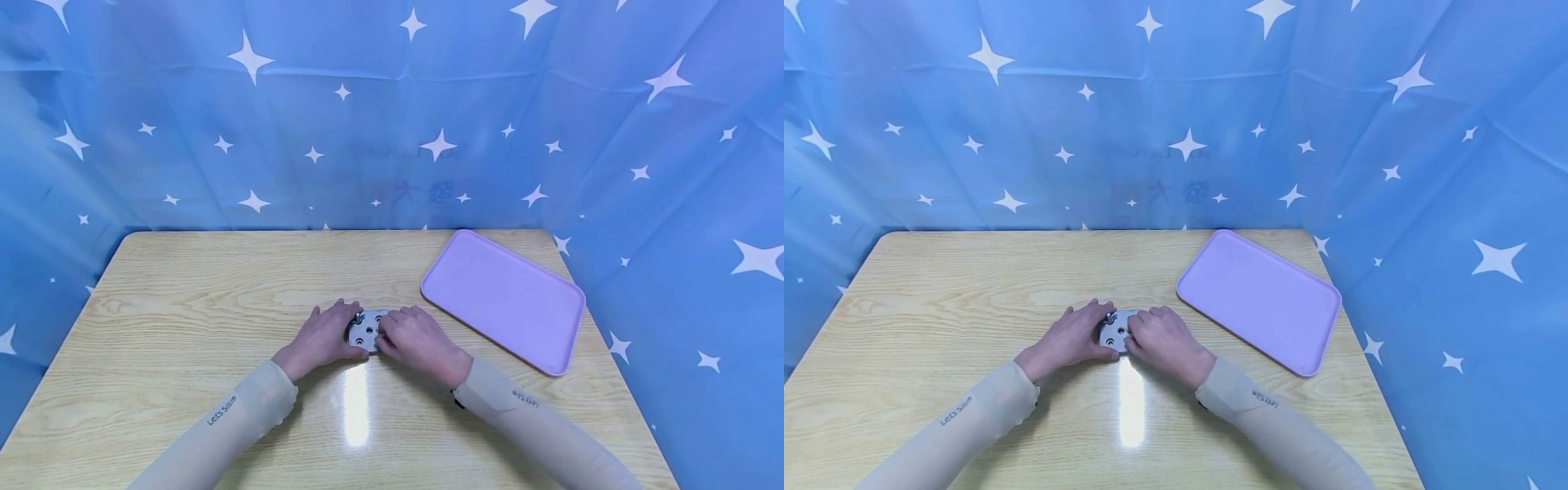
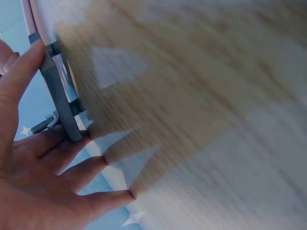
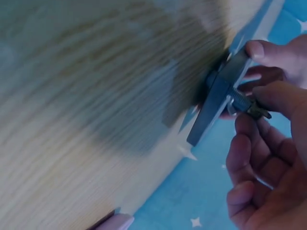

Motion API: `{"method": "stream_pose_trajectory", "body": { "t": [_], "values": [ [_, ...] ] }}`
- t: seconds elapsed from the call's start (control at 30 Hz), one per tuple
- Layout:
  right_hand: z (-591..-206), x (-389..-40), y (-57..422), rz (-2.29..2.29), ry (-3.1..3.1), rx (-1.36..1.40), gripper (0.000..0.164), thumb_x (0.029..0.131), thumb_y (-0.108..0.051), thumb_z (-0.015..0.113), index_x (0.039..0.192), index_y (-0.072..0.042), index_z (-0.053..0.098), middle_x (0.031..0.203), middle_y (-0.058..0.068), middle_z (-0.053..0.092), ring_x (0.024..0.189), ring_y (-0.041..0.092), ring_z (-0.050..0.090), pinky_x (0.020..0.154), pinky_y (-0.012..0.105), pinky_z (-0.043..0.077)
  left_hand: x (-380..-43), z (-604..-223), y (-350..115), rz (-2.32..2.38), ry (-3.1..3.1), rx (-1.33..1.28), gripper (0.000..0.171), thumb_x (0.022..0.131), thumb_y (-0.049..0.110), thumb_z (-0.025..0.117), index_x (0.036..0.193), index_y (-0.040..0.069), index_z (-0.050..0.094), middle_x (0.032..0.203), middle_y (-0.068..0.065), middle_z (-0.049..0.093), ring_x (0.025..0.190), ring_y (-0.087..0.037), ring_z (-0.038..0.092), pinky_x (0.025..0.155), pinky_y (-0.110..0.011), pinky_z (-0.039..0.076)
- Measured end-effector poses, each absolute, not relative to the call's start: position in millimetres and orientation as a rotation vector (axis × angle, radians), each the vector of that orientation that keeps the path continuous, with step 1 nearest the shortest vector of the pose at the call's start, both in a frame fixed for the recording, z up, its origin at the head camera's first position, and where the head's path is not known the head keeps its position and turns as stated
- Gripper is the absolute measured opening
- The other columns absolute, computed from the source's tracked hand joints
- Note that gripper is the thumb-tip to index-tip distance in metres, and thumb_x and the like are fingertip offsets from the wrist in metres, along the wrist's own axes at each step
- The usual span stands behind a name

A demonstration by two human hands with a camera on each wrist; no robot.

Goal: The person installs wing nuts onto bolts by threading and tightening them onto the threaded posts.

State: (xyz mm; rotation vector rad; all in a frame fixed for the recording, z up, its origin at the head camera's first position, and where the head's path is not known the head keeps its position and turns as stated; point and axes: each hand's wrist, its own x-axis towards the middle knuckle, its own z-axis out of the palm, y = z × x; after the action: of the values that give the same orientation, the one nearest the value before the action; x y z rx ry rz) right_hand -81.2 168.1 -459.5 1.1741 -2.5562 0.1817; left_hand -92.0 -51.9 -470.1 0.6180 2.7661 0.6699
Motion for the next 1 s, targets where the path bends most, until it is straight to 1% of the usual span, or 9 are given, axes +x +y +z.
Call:
{"method": "stream_pose_trajectory", "body": {
  "t": [0.1,0.17,0.3,0.37,0.43,0.57,0.7,0.9,1.0],
  "values": [
    [-459,-80,168,0.181,-2.588,1.151,0.022,0.092,-0.026,0.076,0.081,-0.013,0.062,0.075,-0.002,0.063,0.063,0.014,0.055,0.060,0.031,0.048,-92,-470,-52,0.668,2.766,0.620,0.097,0.075,0.048,0.091,0.151,0.003,0.050,0.154,-0.021,0.050,0.147,-0.042,0.039,0.115,-0.072,0.025],
    [-456,-79,169,0.168,-2.633,1.151,0.025,0.094,-0.035,0.074,0.089,-0.011,0.067,0.081,-0.001,0.066,0.068,0.015,0.057,0.063,0.032,0.049,-92,-470,-52,0.663,2.766,0.625,0.096,0.075,0.047,0.091,0.151,0.004,0.051,0.154,-0.020,0.050,0.147,-0.042,0.039,0.115,-0.072,0.025],
    [-442,-82,177,0.116,-2.718,1.259,0.044,0.095,-0.044,0.072,0.123,-0.010,0.070,0.113,0.003,0.071,0.098,0.021,0.065,0.082,0.039,0.052,-92,-470,-52,0.664,2.765,0.640,0.095,0.076,0.048,0.091,0.150,0.004,0.051,0.154,-0.019,0.050,0.146,-0.042,0.040,0.114,-0.073,0.026],
    [-433,-85,181,0.072,-2.716,1.372,0.048,0.095,-0.037,0.073,0.137,-0.014,0.065,0.132,0.001,0.067,0.116,0.022,0.062,0.091,0.043,0.051,-92,-471,-52,0.670,2.770,0.650,0.094,0.076,0.047,0.091,0.149,0.004,0.052,0.153,-0.019,0.051,0.145,-0.042,0.041,0.113,-0.074,0.028],
    [-426,-88,185,0.004,-2.685,1.492,0.051,0.095,-0.026,0.076,0.143,-0.019,0.062,0.143,-0.002,0.062,0.127,0.022,0.058,0.096,0.044,0.050,-92,-470,-52,0.670,2.772,0.651,0.093,0.076,0.048,0.091,0.149,0.005,0.052,0.152,-0.019,0.052,0.145,-0.042,0.041,0.113,-0.074,0.028],
    [-420,-91,188,-0.150,-2.595,1.640,0.050,0.093,-0.018,0.078,0.141,-0.024,0.064,0.146,-0.008,0.059,0.133,0.019,0.054,0.096,0.043,0.049,-93,-470,-51,0.661,2.779,0.655,0.093,0.075,0.048,0.091,0.148,0.005,0.053,0.152,-0.018,0.053,0.145,-0.041,0.042,0.112,-0.074,0.030],
    [-422,-92,187,-0.241,-2.540,1.664,0.038,0.094,-0.017,0.076,0.131,-0.023,0.070,0.137,-0.009,0.065,0.130,0.018,0.057,0.094,0.040,0.049,-93,-470,-51,0.659,2.775,0.646,0.093,0.075,0.048,0.091,0.148,0.005,0.053,0.152,-0.018,0.053,0.145,-0.041,0.042,0.113,-0.074,0.029],
    [-434,-93,181,-0.180,-2.477,1.558,0.015,0.091,-0.020,0.077,0.105,-0.023,0.073,0.110,-0.007,0.071,0.104,0.016,0.063,0.080,0.034,0.049,-93,-471,-51,0.672,2.773,0.634,0.093,0.075,0.048,0.091,0.148,0.006,0.053,0.152,-0.018,0.052,0.145,-0.042,0.042,0.114,-0.073,0.028],
    [-443,-91,177,-0.101,-2.466,1.465,0.010,0.093,-0.025,0.077,0.098,-0.018,0.072,0.097,-0.005,0.071,0.089,0.017,0.064,0.073,0.033,0.050,-93,-471,-51,0.673,2.774,0.632,0.093,0.075,0.048,0.091,0.149,0.006,0.053,0.152,-0.018,0.052,0.145,-0.042,0.041,0.114,-0.073,0.028]
  ]
}}
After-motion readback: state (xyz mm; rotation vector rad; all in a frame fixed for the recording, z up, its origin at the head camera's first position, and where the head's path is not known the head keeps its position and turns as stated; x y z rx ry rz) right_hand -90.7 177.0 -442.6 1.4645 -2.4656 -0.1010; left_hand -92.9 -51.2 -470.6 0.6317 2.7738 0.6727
